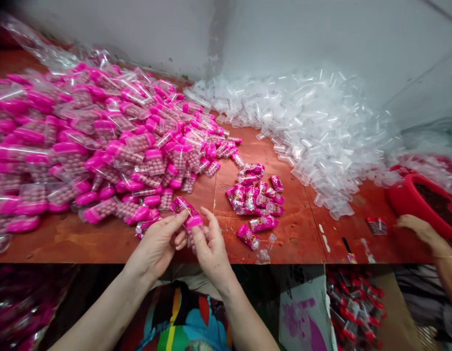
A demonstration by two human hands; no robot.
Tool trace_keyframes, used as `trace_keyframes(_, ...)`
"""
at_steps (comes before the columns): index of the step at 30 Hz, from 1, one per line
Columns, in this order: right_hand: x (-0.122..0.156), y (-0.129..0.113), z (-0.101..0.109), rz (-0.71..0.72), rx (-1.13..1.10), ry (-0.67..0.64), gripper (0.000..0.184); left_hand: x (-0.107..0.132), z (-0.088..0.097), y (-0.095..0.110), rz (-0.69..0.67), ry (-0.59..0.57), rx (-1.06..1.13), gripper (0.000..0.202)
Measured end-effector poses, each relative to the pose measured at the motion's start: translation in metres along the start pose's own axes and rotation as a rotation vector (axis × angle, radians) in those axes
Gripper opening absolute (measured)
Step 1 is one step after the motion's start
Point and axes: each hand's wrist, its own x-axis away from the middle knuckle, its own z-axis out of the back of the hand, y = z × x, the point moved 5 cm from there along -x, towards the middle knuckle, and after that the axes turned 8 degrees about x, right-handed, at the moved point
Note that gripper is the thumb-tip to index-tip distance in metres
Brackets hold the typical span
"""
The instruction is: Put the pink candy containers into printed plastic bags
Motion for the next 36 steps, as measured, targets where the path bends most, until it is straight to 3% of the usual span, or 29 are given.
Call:
trace_keyframes(3, 0.001, 0.000, 0.004, 0.048, 0.177, -0.009, 0.043, 0.001, 0.000, -0.007, 0.092, -0.036, -0.010, 0.037)
trace_keyframes(9, 0.003, -0.016, 0.013, 0.186, 0.739, 0.008, 0.048, -0.002, 0.004, -0.018, 0.212, -0.080, 0.019, 0.033)
trace_keyframes(11, 0.003, -0.017, 0.013, 0.173, 0.660, 0.018, 0.046, -0.001, 0.004, -0.018, 0.237, -0.102, 0.031, 0.032)
trace_keyframes(15, 0.003, -0.003, 0.005, -0.050, 0.085, -0.021, 0.040, 0.001, 0.003, -0.012, 0.225, -0.126, 0.023, 0.029)
trace_keyframes(17, 0.005, 0.003, 0.001, -0.138, -0.071, -0.047, 0.041, 0.003, 0.002, -0.011, 0.227, -0.136, 0.010, 0.029)
trace_keyframes(19, 0.005, 0.003, 0.003, -0.090, -0.003, -0.024, 0.042, 0.004, 0.003, -0.014, 0.236, -0.147, -0.013, 0.030)
trace_keyframes(24, 0.005, -0.004, 0.010, 0.150, 0.525, 0.012, 0.050, 0.002, 0.008, -0.022, 0.213, -0.087, -0.028, 0.033)
trace_keyframes(27, 0.008, 0.000, 0.012, 0.135, 0.425, 0.001, 0.054, 0.000, 0.010, -0.022, 0.163, -0.027, 0.000, 0.033)
trace_keyframes(30, 0.013, 0.008, 0.009, 0.024, 0.237, -0.054, 0.049, -0.002, 0.010, -0.021, 0.139, -0.009, 0.012, 0.032)
trace_keyframes(34, 0.018, 0.015, 0.005, -0.059, 0.066, 0.008, 0.046, -0.001, 0.009, -0.023, 0.167, -0.024, -0.051, 0.033)
trace_keyframes(36, 0.018, 0.014, 0.005, -0.042, 0.088, 0.017, 0.046, 0.000, 0.009, -0.024, 0.177, -0.026, -0.078, 0.034)
